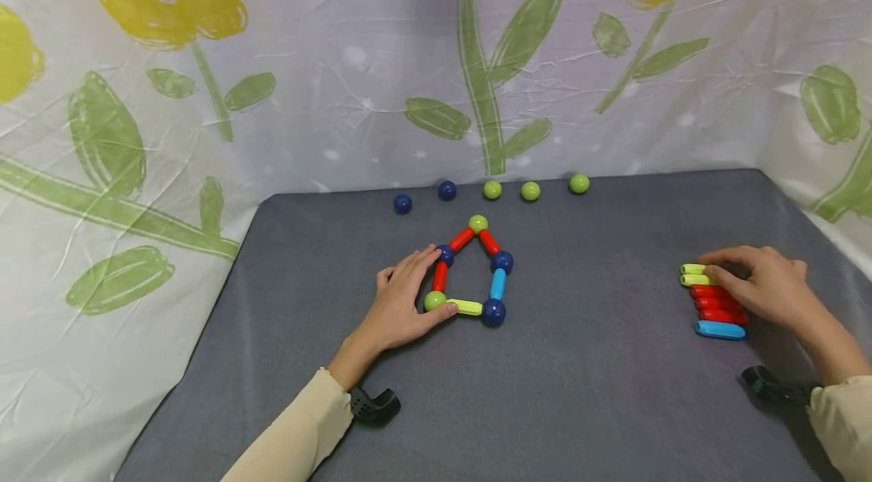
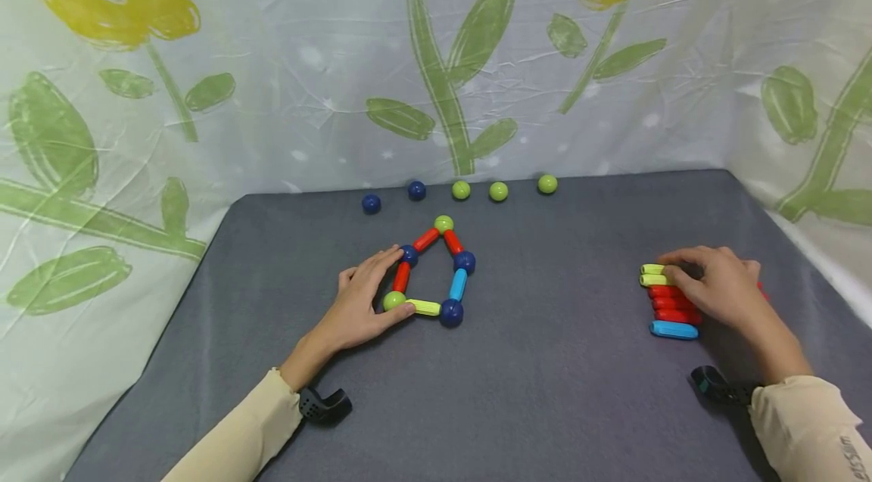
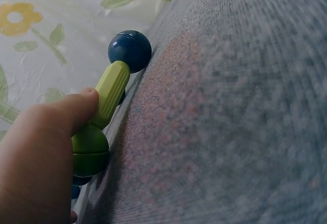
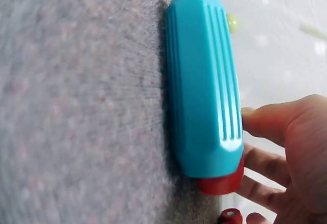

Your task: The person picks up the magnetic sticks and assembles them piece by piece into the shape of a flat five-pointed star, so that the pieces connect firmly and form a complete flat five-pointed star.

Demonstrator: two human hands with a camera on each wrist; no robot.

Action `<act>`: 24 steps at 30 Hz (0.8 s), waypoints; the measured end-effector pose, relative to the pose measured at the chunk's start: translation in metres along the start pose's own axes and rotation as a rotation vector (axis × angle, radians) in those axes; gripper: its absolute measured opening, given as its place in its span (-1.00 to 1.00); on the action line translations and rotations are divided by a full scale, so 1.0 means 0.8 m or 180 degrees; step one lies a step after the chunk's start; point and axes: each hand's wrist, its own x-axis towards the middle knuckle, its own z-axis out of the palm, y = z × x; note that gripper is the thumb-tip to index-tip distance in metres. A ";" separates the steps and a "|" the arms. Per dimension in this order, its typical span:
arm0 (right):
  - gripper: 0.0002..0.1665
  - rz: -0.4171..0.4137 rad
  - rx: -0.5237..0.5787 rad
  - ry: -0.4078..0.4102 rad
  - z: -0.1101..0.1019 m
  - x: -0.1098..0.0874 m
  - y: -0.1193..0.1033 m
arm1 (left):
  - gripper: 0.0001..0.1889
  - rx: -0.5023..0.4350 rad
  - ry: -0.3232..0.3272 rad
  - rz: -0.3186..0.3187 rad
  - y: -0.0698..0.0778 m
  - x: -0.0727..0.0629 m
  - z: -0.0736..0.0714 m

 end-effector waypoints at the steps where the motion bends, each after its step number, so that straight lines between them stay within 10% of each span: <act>1: -0.70 0.0016 0.0009 -0.0008 0.000 0.001 0.000 | -0.05 -0.0001 0.0000 -0.0003 0.000 0.000 0.000; 16: -0.53 0.0452 0.0463 -0.0662 -0.005 0.024 -0.010 | -0.05 -0.0029 -0.0019 -0.0037 -0.002 0.000 0.000; 24: -0.61 0.0173 0.0441 -0.0480 0.014 0.039 -0.035 | -0.06 -0.0037 -0.0001 0.0001 -0.002 0.001 0.001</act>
